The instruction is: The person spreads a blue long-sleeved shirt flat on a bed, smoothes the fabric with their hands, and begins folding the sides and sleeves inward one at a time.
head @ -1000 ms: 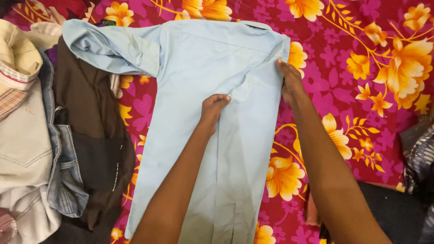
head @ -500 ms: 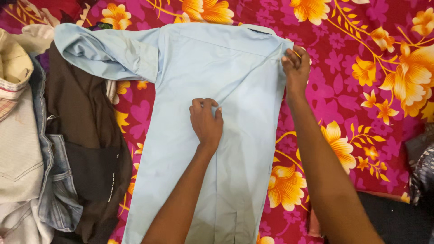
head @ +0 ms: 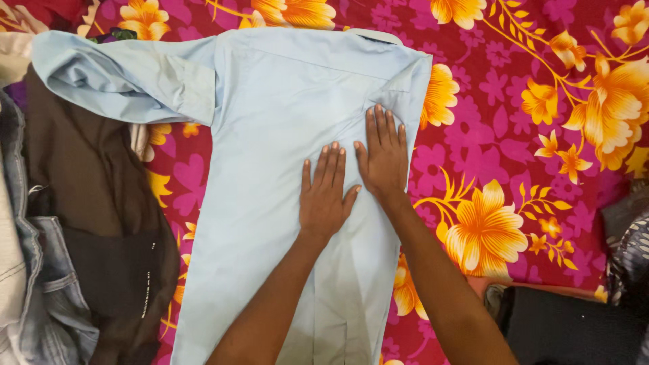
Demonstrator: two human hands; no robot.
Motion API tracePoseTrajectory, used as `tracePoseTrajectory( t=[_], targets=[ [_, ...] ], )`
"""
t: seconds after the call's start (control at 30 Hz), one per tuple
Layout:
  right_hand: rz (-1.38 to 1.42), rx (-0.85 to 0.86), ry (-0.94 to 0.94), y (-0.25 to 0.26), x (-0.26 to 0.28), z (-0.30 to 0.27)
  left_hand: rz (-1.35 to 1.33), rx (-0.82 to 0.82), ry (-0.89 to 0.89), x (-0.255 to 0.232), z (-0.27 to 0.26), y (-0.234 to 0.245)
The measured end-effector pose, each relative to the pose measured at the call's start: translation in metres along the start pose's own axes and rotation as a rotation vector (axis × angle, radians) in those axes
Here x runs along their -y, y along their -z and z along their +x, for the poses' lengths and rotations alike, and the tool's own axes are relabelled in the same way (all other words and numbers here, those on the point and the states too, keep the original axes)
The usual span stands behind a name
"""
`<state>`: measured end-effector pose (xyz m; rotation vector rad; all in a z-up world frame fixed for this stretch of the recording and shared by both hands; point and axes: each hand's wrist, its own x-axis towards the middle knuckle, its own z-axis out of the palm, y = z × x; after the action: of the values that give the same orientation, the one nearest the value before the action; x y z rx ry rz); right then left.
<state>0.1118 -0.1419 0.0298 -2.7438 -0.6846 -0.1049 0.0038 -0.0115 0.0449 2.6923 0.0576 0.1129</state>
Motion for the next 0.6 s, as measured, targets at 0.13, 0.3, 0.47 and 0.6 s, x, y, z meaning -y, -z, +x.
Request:
tracePoseTrajectory(
  t=[0.13, 0.3, 0.47, 0.6],
  targets=[
    [0.030, -0.018, -0.055, -0.005, -0.012, 0.034, 0.009, 0.030, 0.104, -0.003, 0.003, 0.000],
    [0.040, -0.018, -0.059, -0.007, -0.031, 0.076, -0.001, 0.033, 0.145, 0.001, 0.005, -0.008],
    [0.082, -0.003, -0.071, -0.005, -0.037, 0.098, 0.060, 0.021, 0.132, 0.006, 0.005, -0.014],
    [0.145, -0.082, -0.167, 0.005, -0.015, 0.075, -0.006, 0.010, 0.149, 0.005, 0.003, -0.015]
  ],
)
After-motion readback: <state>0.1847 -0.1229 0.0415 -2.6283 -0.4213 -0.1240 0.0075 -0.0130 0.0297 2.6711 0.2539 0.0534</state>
